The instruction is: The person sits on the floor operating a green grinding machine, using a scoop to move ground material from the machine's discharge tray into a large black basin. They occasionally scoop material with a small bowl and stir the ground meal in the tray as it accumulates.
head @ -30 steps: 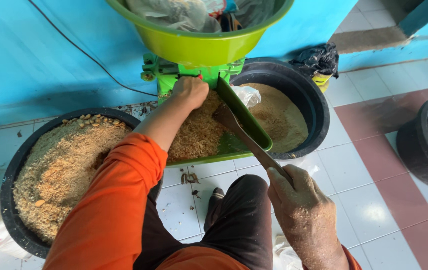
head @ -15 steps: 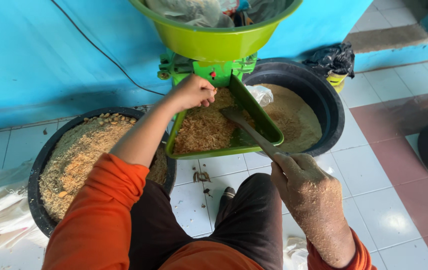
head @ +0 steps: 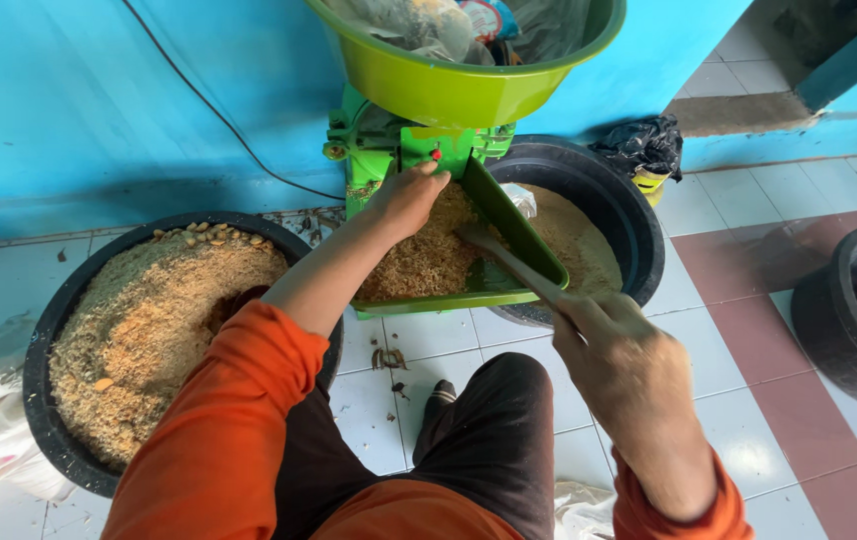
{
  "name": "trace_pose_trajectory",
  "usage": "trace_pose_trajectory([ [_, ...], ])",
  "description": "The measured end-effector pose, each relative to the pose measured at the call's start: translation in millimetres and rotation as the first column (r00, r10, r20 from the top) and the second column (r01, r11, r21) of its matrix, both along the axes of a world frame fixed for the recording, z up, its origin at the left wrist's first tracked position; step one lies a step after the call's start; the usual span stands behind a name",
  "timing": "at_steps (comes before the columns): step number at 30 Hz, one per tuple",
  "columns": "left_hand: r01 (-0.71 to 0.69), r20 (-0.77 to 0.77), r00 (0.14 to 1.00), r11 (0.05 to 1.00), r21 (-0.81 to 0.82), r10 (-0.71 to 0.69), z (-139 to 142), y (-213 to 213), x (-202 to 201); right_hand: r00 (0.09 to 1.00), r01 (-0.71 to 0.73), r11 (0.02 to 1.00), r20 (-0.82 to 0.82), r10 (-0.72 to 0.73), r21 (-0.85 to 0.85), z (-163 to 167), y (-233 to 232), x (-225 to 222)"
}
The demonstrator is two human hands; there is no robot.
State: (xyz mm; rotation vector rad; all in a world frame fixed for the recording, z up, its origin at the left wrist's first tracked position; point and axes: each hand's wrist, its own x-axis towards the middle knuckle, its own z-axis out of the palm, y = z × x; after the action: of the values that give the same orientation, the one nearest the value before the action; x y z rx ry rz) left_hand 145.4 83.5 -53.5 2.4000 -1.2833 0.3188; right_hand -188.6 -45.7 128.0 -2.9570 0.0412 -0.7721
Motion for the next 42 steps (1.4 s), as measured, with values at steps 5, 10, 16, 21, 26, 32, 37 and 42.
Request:
trace_pose_trajectory([
  [5,-0.101,-0.05,0.992,0.973,0.209,0.114,37.0,45.3,-54.2,0.997,-0.056,0.998,0.055,0.056,0.004,-30.7,2.2,46.4],
  [10,-0.146,0.078,0.988,0.969,0.199,0.133,69.9,95.7,-132.2,0.983,-0.09,0.995,0.162,0.083,0.038,-71.0,-5.8,57.2],
  [16,-0.087,0.016,0.996,0.867,0.49,0.091,85.4,113.5,-134.0,0.994,-0.073,0.996,0.089,0.069,0.046,-70.2,9.6,93.5],
  [21,-0.039,0.11,0.994,0.881,0.471,-0.015,61.4,102.2,-106.9,0.983,-0.153,0.988,0.105,0.149,0.032,-40.1,-15.2,48.1],
  [26,-0.167,0.191,0.977,0.903,0.396,0.097,48.5,65.1,-68.2,0.988,-0.039,0.989,-0.142,0.06,0.145,29.4,-24.2,-10.6],
  [32,-0.085,-0.098,0.986,0.917,0.39,0.132,78.6,94.2,-89.9,0.952,-0.12,0.986,-0.268,0.148,0.118,83.6,22.9,4.5],
  [37,0.062,-0.105,0.994,0.868,0.492,-0.011,92.2,113.5,-118.1,0.964,-0.265,0.96,0.001,0.266,0.095,32.9,37.2,38.5],
  [42,-0.016,-0.004,1.0,0.882,0.471,0.02,73.5,103.0,-108.9,0.976,-0.217,0.971,0.044,0.213,0.104,2.0,31.7,33.6],
])
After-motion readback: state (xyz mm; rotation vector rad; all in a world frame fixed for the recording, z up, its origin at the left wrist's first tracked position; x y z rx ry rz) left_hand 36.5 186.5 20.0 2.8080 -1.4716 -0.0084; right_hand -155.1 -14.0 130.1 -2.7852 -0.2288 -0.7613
